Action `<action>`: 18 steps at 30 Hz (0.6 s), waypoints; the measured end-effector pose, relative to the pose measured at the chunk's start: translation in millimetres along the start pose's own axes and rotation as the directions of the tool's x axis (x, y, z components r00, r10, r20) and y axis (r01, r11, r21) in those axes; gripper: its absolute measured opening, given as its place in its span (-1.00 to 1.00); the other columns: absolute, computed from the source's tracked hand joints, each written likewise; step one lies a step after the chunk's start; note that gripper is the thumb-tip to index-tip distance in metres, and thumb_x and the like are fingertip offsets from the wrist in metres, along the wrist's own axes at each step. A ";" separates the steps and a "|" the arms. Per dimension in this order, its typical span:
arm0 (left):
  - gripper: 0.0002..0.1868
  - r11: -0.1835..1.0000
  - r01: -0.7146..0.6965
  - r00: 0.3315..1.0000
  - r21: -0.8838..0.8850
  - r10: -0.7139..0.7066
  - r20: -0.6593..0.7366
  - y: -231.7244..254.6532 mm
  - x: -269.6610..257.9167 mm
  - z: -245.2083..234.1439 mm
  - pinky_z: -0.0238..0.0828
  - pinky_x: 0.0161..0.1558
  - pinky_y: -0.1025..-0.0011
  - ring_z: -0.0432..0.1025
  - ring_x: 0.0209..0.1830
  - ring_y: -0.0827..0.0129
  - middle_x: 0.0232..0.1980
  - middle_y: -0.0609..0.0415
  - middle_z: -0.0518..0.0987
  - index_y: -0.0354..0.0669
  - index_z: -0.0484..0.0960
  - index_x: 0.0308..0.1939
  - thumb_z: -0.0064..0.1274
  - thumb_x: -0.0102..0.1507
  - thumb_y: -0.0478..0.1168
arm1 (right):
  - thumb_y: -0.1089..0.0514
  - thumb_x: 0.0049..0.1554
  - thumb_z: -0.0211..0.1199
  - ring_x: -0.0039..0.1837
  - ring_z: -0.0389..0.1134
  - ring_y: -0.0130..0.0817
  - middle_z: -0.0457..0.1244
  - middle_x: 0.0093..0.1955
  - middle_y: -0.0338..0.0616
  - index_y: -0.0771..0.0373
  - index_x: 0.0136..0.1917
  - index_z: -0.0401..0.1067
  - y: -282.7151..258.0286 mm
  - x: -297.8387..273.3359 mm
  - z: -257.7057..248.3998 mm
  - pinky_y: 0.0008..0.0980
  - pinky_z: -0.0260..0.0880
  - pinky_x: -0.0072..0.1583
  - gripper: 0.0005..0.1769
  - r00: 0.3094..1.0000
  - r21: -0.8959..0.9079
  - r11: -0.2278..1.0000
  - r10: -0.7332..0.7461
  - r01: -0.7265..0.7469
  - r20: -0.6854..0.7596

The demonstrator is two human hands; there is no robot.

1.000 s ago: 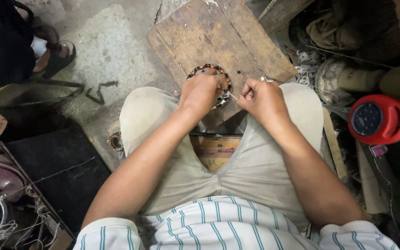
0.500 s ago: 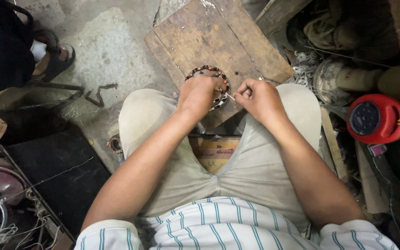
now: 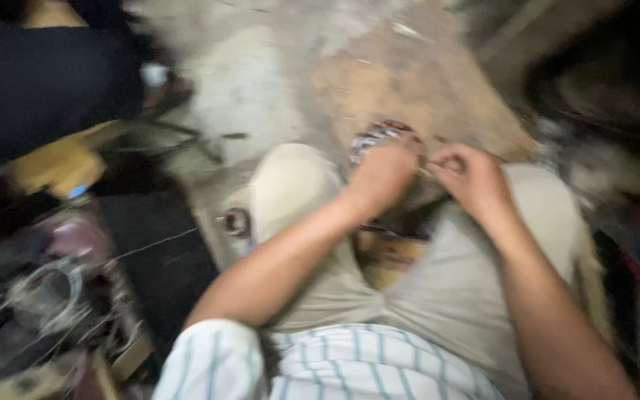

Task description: The person sits on the floor and winds copper wire around a circular motor stator core placed on a wooden block. They repeatedly thread the wire through slots and pull it tight to secure the winding.

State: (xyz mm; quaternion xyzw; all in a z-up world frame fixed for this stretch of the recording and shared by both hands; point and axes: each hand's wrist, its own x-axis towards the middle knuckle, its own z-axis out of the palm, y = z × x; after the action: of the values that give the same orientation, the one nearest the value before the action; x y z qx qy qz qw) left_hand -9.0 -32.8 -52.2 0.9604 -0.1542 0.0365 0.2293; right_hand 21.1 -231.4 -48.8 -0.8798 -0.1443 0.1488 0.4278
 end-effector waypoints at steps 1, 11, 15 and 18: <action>-0.74 0.999 -0.020 1.000 0.032 0.020 -0.005 0.6 0.8 0.5 0.52 -0.22 0.17 0.58 -0.16 0.02 -0.12 -0.19 0.59 -0.34 0.58 -0.12 0.01 0.12 -0.34 | 0.17 0.15 0.38 -0.15 0.27 -0.52 0.35 -0.20 -0.24 0.23 0.03 0.54 1.5 1.9 0.0 -0.44 0.34 -0.06 -0.81 1.000 0.015 1.000 0.019 -0.019 0.023; -0.74 0.964 0.230 0.937 -0.134 -0.256 -0.237 -22.5 18.1 -23.9 0.49 -0.21 0.00 0.54 -0.21 -0.17 -0.15 -0.25 0.56 -0.29 0.43 -0.09 0.04 0.19 -0.25 | 0.25 0.13 0.33 -0.15 0.24 -0.53 0.30 -0.18 -0.27 0.29 0.26 0.46 32.4 12.7 4.3 -0.50 0.27 -0.08 -0.58 0.969 0.209 0.960 0.147 -0.189 0.201; -0.77 0.929 0.238 0.905 -0.283 -0.318 -0.283 -37.0 18.5 -41.9 0.45 -0.21 -0.02 0.52 -0.19 -0.18 -0.15 -0.23 0.57 -0.28 0.38 -0.05 0.01 0.32 -0.22 | 0.23 0.18 0.28 -0.07 0.31 -0.47 0.33 -0.11 -0.20 0.30 0.28 0.45 9.1 10.1 1.1 -0.45 0.34 0.00 -0.61 0.984 0.133 0.990 0.031 -0.055 0.178; -0.69 0.881 0.337 0.908 -0.331 -0.397 -0.132 -43.6 21.6 -51.9 0.42 -0.19 -0.03 0.51 -0.22 -0.18 -0.25 -0.27 0.58 -0.27 0.38 0.08 0.00 0.37 -0.14 | 0.17 0.23 0.27 0.04 0.37 -0.39 0.33 0.06 -0.14 0.30 0.28 0.45 -24.9 5.0 0.4 -0.42 0.37 0.08 -0.63 0.992 -0.042 0.999 -0.011 0.017 0.129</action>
State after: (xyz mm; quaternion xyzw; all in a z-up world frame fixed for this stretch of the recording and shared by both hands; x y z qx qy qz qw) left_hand 25.2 21.5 -21.5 0.9175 0.0507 0.0625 0.3896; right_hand 22.3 -214.5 -29.9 -0.8763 -0.1809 0.1991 0.3996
